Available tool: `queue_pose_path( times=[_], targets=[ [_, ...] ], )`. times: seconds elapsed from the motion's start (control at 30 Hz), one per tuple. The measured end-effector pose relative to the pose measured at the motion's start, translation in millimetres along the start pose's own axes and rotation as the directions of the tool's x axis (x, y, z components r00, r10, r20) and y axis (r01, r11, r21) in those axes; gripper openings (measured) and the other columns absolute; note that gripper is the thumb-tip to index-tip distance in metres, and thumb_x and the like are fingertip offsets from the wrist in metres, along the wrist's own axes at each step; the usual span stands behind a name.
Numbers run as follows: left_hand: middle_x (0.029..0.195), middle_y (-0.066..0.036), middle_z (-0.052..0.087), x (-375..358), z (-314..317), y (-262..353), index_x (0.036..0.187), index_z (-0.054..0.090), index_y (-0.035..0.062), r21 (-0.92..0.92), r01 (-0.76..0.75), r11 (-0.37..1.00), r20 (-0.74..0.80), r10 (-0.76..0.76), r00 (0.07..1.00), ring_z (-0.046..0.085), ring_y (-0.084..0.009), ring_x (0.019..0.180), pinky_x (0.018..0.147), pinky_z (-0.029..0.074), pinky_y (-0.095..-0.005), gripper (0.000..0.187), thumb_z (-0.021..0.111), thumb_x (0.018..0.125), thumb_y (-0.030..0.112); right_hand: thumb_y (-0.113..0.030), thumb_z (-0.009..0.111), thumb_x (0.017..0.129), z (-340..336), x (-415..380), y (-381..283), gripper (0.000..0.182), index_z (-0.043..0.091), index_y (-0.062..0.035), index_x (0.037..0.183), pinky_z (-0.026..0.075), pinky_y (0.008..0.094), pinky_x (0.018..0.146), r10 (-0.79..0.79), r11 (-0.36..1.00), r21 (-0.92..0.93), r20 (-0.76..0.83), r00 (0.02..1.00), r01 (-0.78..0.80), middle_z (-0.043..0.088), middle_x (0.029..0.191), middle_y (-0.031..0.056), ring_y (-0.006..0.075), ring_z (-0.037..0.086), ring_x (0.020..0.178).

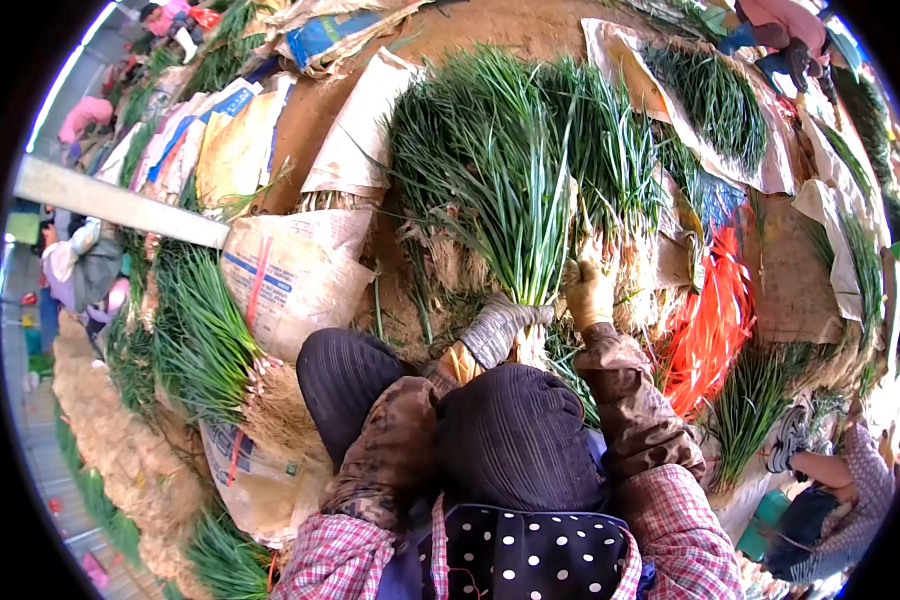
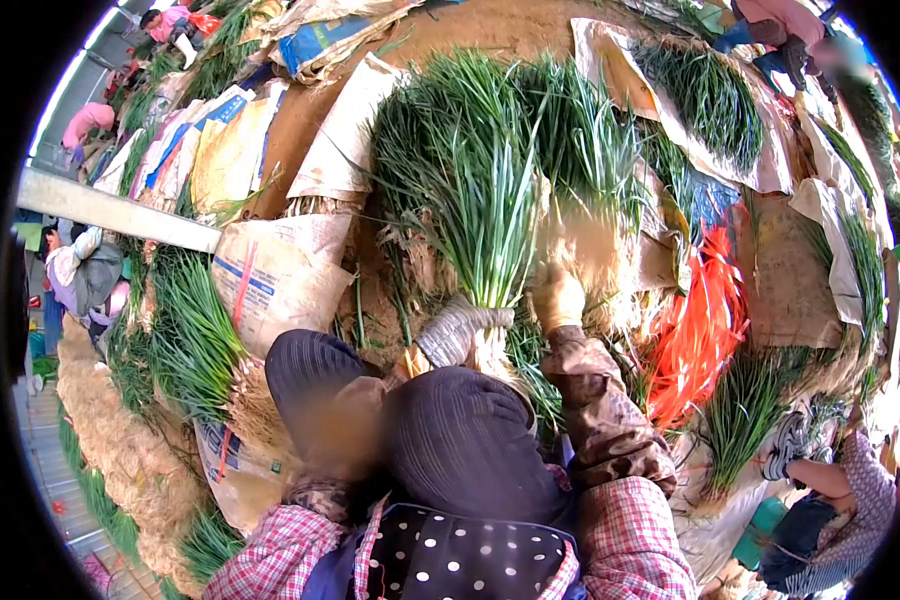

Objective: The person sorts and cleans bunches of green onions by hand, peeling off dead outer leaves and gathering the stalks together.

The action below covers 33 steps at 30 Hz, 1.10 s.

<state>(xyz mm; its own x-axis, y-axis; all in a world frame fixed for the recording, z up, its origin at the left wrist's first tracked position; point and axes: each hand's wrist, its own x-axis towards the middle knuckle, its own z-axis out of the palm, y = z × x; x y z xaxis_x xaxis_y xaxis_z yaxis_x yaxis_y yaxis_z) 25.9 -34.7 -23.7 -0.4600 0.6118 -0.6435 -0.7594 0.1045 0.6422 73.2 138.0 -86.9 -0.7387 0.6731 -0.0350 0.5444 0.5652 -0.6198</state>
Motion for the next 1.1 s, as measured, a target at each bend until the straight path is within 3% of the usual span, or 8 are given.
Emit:
queue_pose_path(
  times=[0.1,0.13,0.37,0.63,0.77,0.9,0.97,1.1],
  targets=[
    [0.087,-0.006,0.067,-4.1,-1.6,12.9,0.096,0.064,0.0022,0.024,-0.322,0.947,0.041,0.32,0.946,0.063,-0.0164,0.075,0.069,0.051,-0.0294,0.027,0.075,0.074,0.012,-0.039,0.047,0.094,10.7,-4.9,37.8,0.036,0.069,-0.0118,0.086,0.053,0.0367,0.059,-0.156,0.971,-0.119,0.35,0.924,0.209,0.067,0.073,0.0119,0.0228,0.063,0.059],
    [0.088,-0.007,0.067,-4.7,-6.8,22.8,0.095,0.064,0.0025,0.015,-0.312,0.95,0.056,0.311,0.949,0.063,-0.0161,0.079,0.071,0.051,-0.0287,0.024,0.073,0.077,0.015,-0.037,0.049,0.093,-14.2,-5.0,-1.6,0.034,0.069,-0.0106,0.099,0.054,0.0335,0.07,0.174,0.871,-0.394,0.805,0.567,0.292,0.068,0.092,0.0156,0.0215,0.066,0.075],
    [0.086,-0.008,0.066,3.3,-12.4,20.4,0.101,0.063,0.0014,-0.312,-0.312,0.897,-0.128,0.286,0.95,0.064,-0.0207,0.073,0.062,0.053,-0.0318,0.029,0.074,0.074,0.006,-0.042,0.061,0.086,-37.5,37.4,-13.4,0.038,0.062,-0.0086,0.104,0.051,0.0273,0.054,0.018,0.969,-0.245,0.039,0.999,-0.008,0.068,0.081,0.0087,0.015,0.061,0.059],
    [0.081,-0.01,0.067,11.5,-8.6,9.5,0.095,0.063,0.0007,-0.353,-0.304,0.885,-0.041,0.309,0.95,0.065,-0.0209,0.069,0.061,0.054,-0.0316,0.026,0.073,0.071,-0.001,-0.023,0.06,0.089,-57.0,26.4,-41.7,0.021,0.062,-0.0019,0.086,0.051,0.0272,0.065,0.125,0.979,0.112,0.324,0.938,-0.169,0.066,0.082,0.0112,0.0161,0.062,0.071],
    [0.089,-0.012,0.068,16.3,-15.9,0.8,0.102,0.062,-0.0017,-0.307,-0.266,0.914,-0.003,0.278,0.961,0.066,-0.0214,0.076,0.064,0.054,-0.031,0.029,0.071,0.074,0.002,-0.006,0.06,0.086,-49.6,-53.6,-24.1,0.008,0.065,-0.0037,0.093,0.054,0.0305,0.068,-0.439,0.849,0.462,0.344,0.83,0.257,0.068,0.084,0.0122,0.0188,0.064,0.076],
    [0.096,-0.014,0.068,17.9,-14.9,0.1,0.106,0.061,-0.0019,-0.313,-0.209,0.927,0.029,0.229,0.973,0.066,-0.024,0.081,0.068,0.055,-0.0333,0.032,0.071,0.076,0.005,-0.03,0.055,0.093,-43.7,-55.9,-14.7,0.036,0.058,-0.0018,0.116,0.05,0.0314,0.084,-0.169,0.898,0.434,0.496,0.852,-0.074,0.066,0.097,0.0149,0.022,0.063,0.091],
    [0.091,-0.014,0.068,18.3,-13.8,-0.3,0.104,0.061,-0.0014,-0.298,-0.25,0.921,0.002,0.262,0.965,0.066,-0.0228,0.075,0.063,0.055,-0.0332,0.03,0.07,0.076,0.003,-0.051,0.045,0.093,-42.9,-30.0,-36.3,0.061,0.047,0.0023,0.124,0.049,0.035,0.084,-0.029,0.473,0.575,0.767,0.64,-0.668,0.064,0.099,0.011,0.0214,0.062,0.085],
    [0.082,-0.013,0.068,4.9,0.3,10.8,0.099,0.061,-0.0011,-0.3,-0.302,0.905,-0.069,0.295,0.953,0.065,-0.0212,0.062,0.05,0.054,-0.032,0.025,0.069,0.076,0.001,-0.05,0.042,0.094,-28.2,7.9,-69.1,0.052,0.052,-0.0059,0.12,0.048,0.0262,0.053,0.029,0.171,0.436,0.894,0.447,-0.883,0.061,0.084,0.0033,0.0109,0.055,0.062]
  ],
)
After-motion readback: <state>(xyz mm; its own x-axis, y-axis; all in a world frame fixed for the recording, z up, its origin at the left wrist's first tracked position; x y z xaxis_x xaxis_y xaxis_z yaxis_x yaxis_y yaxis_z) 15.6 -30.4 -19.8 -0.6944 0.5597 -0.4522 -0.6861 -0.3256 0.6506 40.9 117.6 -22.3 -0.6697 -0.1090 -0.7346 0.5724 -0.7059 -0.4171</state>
